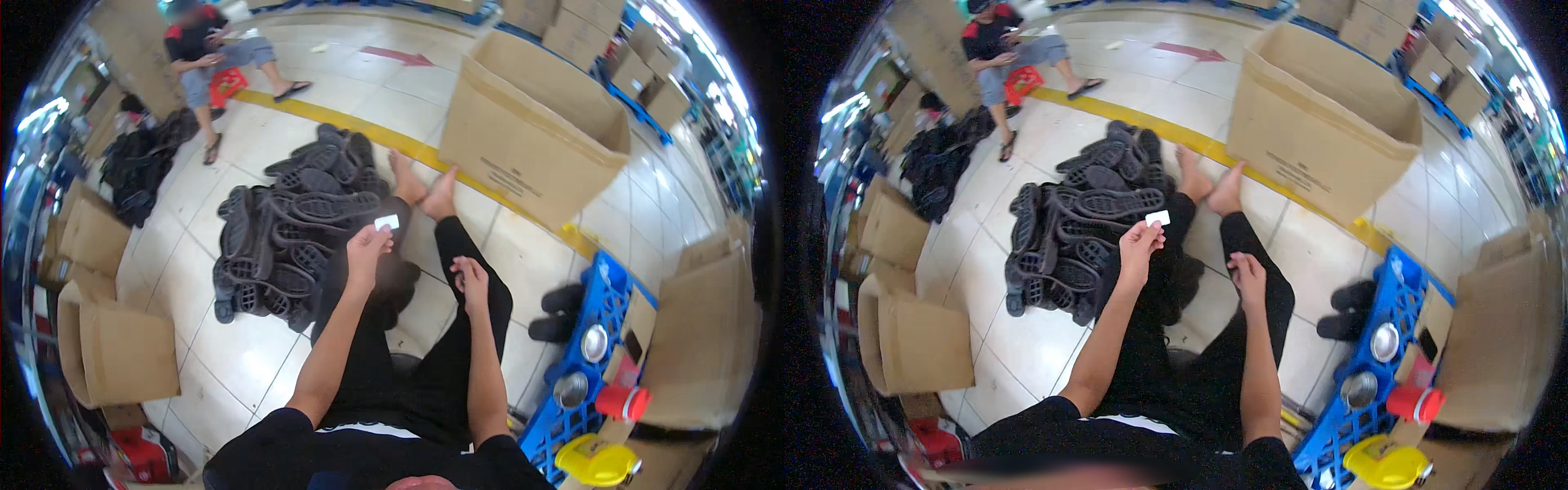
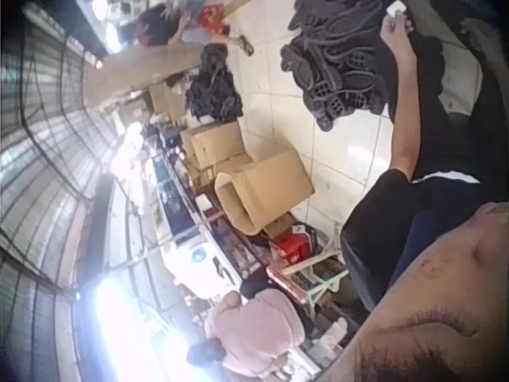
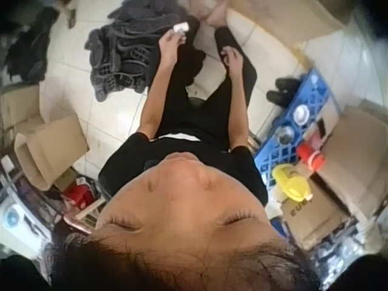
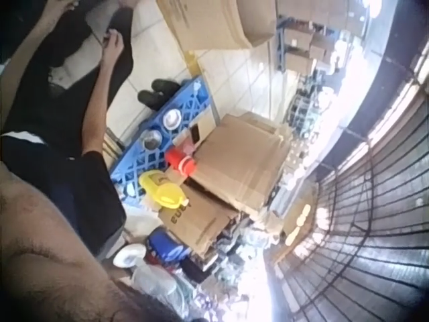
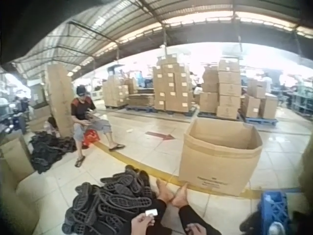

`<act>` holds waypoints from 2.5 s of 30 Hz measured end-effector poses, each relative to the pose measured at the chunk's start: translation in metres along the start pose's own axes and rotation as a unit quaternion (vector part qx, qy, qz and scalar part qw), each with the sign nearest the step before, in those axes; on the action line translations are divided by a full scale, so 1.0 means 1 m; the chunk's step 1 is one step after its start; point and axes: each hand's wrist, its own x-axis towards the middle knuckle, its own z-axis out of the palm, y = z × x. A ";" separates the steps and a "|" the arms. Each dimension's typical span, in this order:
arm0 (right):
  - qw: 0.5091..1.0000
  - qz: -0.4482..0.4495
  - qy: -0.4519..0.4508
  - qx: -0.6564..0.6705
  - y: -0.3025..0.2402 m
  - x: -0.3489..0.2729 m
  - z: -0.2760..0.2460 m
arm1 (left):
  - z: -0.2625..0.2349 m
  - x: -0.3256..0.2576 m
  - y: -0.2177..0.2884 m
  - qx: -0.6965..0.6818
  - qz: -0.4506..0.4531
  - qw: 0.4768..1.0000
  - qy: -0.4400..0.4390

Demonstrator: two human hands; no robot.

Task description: The person folds a piece of cloth by hand, attaches it to a metal clip, and picks up a shoe sole.

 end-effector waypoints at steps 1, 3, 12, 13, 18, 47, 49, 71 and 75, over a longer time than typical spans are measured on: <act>1.000 0.002 -0.001 -0.004 0.001 0.001 -0.002 | -0.004 0.003 0.016 0.001 0.017 1.000 0.013; 1.000 -0.011 -0.007 -0.012 0.006 0.001 -0.005 | -0.015 0.013 0.048 0.006 0.097 0.995 0.009; 1.000 -0.020 -0.010 0.005 0.003 -0.002 -0.004 | -0.096 0.125 0.280 0.229 0.335 0.911 0.070; 1.000 -0.021 -0.009 0.009 0.000 -0.002 -0.004 | -0.100 0.135 0.306 0.236 0.357 0.900 0.084; 1.000 -0.020 -0.008 0.012 0.002 0.002 -0.009 | -0.106 0.141 0.402 0.192 0.367 0.900 0.134; 1.000 -0.017 0.003 0.000 -0.002 -0.003 -0.009 | -0.105 0.137 0.468 0.177 0.384 0.902 0.087; 1.000 -0.018 0.002 0.001 -0.001 -0.002 -0.009 | -0.104 0.136 0.467 0.182 0.377 0.903 0.095; 1.000 -0.001 -0.007 -0.015 0.000 -0.001 -0.008 | -0.107 0.139 0.451 0.150 0.378 0.907 0.109; 1.000 0.007 -0.008 -0.023 -0.002 -0.002 -0.007 | -0.106 0.138 0.450 0.163 0.379 0.905 0.106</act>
